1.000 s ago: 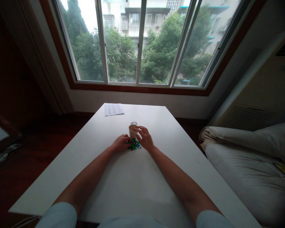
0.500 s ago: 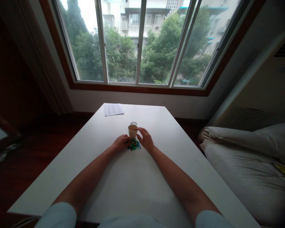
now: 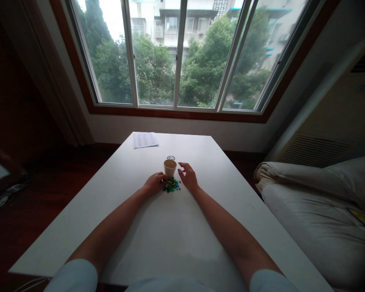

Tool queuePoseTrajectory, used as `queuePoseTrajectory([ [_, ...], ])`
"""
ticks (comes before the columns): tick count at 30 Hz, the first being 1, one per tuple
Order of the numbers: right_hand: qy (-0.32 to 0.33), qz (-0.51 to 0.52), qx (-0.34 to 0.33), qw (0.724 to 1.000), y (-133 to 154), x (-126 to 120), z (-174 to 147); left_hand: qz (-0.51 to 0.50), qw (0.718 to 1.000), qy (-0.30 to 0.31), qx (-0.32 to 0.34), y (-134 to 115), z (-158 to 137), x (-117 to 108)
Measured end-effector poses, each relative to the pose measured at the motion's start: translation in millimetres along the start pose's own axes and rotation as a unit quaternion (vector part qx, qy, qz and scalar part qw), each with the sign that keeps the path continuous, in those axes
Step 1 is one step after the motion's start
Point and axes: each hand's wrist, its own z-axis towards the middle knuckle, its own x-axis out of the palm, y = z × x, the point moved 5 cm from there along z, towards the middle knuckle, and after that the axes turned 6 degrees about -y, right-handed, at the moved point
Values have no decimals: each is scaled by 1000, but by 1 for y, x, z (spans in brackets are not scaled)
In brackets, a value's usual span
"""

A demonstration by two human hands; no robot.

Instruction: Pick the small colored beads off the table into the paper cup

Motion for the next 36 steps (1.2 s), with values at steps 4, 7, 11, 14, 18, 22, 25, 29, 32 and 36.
queuePoseTrajectory([
  [4, 0, -8, 28, 1000, -4, 0, 0, 34, 999, -15, 0, 0, 0, -3],
  [7, -7, -17, 46, 999, -5, -2, 1, 56, 998, -21, -3, 0, 0, -4],
  [11, 4, -85, 75, 994, -10, -5, 4, 66, 998, -20, -11, 1, -1, -4],
  [14, 76, -178, 108, 975, -16, -2, 4, 69, 997, -15, -13, 4, 0, -4],
  [18, 208, -261, 127, 934, -20, 7, 1, 79, 997, -10, -17, 9, 1, -6],
  [22, 272, -295, 130, 907, -19, 10, -1, 93, 995, -13, -35, 15, 2, -10],
  [25, 309, -300, 124, 894, -17, 11, -2, 92, 995, -5, -40, 19, 2, -10],
  [29, 345, -287, 96, 888, -13, 13, -3, 72, 997, 9, -33, 20, 3, -10],
  [32, 367, -257, 72, 891, -8, 13, -3, 60, 998, 13, -27, 20, 2, -10],
  [36, 396, -201, 37, 895, 0, 13, -2, 53, 998, 14, -20, 22, 2, -11],
])
